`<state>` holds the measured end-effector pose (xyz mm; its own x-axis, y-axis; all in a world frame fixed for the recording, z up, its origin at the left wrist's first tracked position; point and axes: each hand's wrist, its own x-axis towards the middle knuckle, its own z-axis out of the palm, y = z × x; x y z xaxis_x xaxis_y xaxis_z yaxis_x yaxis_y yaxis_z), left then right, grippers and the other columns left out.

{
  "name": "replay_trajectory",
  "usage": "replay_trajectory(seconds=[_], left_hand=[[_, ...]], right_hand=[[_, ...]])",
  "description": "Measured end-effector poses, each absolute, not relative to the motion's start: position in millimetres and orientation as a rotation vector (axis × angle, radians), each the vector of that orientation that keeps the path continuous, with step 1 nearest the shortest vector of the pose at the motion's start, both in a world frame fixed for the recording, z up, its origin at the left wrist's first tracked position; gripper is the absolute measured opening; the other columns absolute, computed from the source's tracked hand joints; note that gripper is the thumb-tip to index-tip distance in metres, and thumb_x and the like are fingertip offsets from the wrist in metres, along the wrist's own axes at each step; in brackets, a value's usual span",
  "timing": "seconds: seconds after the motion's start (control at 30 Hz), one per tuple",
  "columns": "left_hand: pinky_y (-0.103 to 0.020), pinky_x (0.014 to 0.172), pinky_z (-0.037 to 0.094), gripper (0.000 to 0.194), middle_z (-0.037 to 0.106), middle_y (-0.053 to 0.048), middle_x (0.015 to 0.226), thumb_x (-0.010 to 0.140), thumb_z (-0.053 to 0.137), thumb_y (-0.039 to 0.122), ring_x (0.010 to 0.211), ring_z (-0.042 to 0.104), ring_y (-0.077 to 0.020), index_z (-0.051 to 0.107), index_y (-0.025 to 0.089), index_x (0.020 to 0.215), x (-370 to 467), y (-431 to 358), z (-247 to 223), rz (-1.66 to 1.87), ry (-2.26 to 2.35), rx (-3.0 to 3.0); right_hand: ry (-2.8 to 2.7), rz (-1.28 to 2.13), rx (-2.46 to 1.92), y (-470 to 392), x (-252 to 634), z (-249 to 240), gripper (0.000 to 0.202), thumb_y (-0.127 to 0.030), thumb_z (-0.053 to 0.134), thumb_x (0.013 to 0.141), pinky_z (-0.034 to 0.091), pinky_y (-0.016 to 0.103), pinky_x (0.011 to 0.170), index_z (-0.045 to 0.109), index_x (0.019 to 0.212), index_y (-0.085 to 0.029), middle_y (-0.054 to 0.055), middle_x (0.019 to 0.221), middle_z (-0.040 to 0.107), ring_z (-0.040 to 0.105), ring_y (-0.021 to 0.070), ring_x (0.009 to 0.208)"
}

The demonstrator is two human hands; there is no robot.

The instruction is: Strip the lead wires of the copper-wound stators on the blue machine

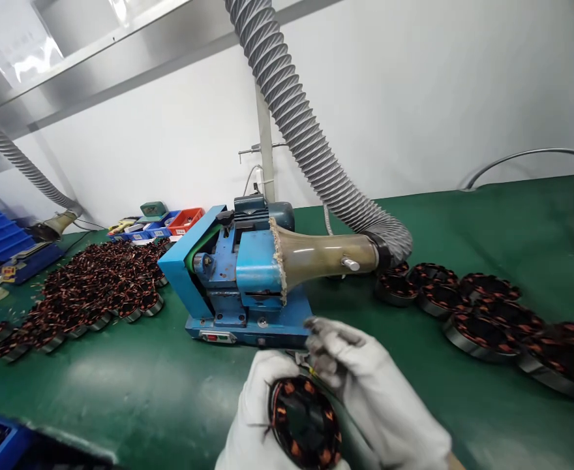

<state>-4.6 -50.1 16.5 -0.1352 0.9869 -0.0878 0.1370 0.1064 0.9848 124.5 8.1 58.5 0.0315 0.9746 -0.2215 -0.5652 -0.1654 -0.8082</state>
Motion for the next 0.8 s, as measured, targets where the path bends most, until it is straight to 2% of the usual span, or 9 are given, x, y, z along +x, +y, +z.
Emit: replay_trajectory(seconds=[0.07, 0.17, 0.23, 0.33, 0.43, 0.53, 0.6, 0.7, 0.8], left_hand=[[-0.021, 0.061, 0.051, 0.076, 0.061, -0.001, 0.115, 0.043, 0.072, 0.004, 0.077, 0.066, -0.0170, 0.056, 0.032, 0.112, -5, -48, 13, 1.145, 1.546, 1.128], [-0.024, 0.075, 0.051, 0.072, 0.062, -0.005, 0.113, 0.042, 0.070, 0.002, 0.089, 0.065, -0.0208, 0.057, 0.026, 0.109, -3, -30, 6, 1.345, 1.327, 1.113], [-0.026, 0.086, 0.049, 0.064, 0.064, -0.005, 0.108, 0.042, 0.071, 0.001, 0.097, 0.063, -0.0220, 0.059, 0.023, 0.101, -1, -12, 2, 1.486, 1.129, 1.004], [-0.023, 0.082, 0.050, 0.040, 0.070, -0.002, 0.094, 0.052, 0.072, 0.005, 0.087, 0.066, -0.0164, 0.064, 0.020, 0.088, 1, 16, 1, 1.520, 0.970, 0.650], [-0.021, 0.077, 0.051, 0.012, 0.072, -0.001, 0.082, 0.064, 0.065, 0.014, 0.078, 0.067, -0.0125, 0.065, 0.019, 0.075, 2, 37, 5, 1.544, 0.891, 0.425], [-0.020, 0.077, 0.051, 0.021, 0.072, -0.001, 0.079, 0.053, 0.070, 0.007, 0.075, 0.066, -0.0122, 0.066, 0.018, 0.071, 3, 50, 11, 1.566, 0.823, 0.359], [-0.023, 0.074, 0.052, 0.020, 0.072, -0.001, 0.073, 0.049, 0.073, 0.010, 0.070, 0.065, -0.0132, 0.066, 0.017, 0.067, 4, 54, 14, 1.549, 0.779, 0.304], [-0.023, 0.070, 0.054, 0.010, 0.071, -0.001, 0.066, 0.054, 0.072, 0.021, 0.064, 0.065, -0.0122, 0.065, 0.017, 0.061, 5, 54, 18, 1.509, 0.726, 0.207], [-0.019, 0.067, 0.053, 0.007, 0.071, -0.001, 0.066, 0.058, 0.070, 0.021, 0.063, 0.065, -0.0101, 0.067, 0.016, 0.061, 4, 52, 22, 1.493, 0.710, 0.162]], right_hand=[[-0.480, 1.400, -0.881, 17, 130, 54, 0.036, -0.038, 0.087, 0.046, 0.044, 0.016, 0.044, 0.073, 0.074, -0.020, 0.000, 0.065, 0.065, 0.051, 0.0071, 0.049], [-0.675, 1.287, -1.033, 20, 125, 37, 0.031, -0.041, 0.082, 0.057, 0.054, 0.023, 0.066, 0.074, 0.079, -0.021, 0.005, 0.081, 0.071, 0.064, 0.0160, 0.072], [-0.981, 1.235, -1.165, 17, 113, 25, 0.033, -0.044, 0.076, 0.063, 0.054, 0.031, 0.079, 0.074, 0.083, -0.018, 0.010, 0.090, 0.072, 0.067, 0.0237, 0.084], [-1.260, 1.101, -1.218, 21, 94, 16, 0.037, -0.048, 0.064, 0.072, 0.051, 0.039, 0.087, 0.070, 0.093, -0.018, 0.012, 0.102, 0.070, 0.065, 0.0277, 0.093], [-1.358, 0.995, -1.253, 35, 85, 18, 0.033, -0.043, 0.054, 0.081, 0.048, 0.039, 0.090, 0.067, 0.099, -0.019, 0.011, 0.106, 0.068, 0.063, 0.0263, 0.097], [-1.410, 0.949, -1.278, 47, 85, 23, 0.030, -0.040, 0.051, 0.084, 0.046, 0.040, 0.090, 0.067, 0.096, -0.019, 0.010, 0.103, 0.067, 0.062, 0.0264, 0.096], [-1.410, 0.950, -1.291, 50, 86, 25, 0.030, -0.040, 0.050, 0.084, 0.046, 0.040, 0.088, 0.067, 0.096, -0.019, 0.010, 0.101, 0.067, 0.062, 0.0262, 0.095], [-1.411, 0.976, -1.308, 49, 87, 24, 0.030, -0.041, 0.049, 0.084, 0.047, 0.038, 0.086, 0.067, 0.097, -0.020, 0.009, 0.102, 0.067, 0.062, 0.0256, 0.095], [-1.421, 0.994, -1.314, 46, 87, 25, 0.031, -0.042, 0.050, 0.084, 0.047, 0.037, 0.088, 0.066, 0.098, -0.019, 0.009, 0.105, 0.066, 0.062, 0.0254, 0.097]])
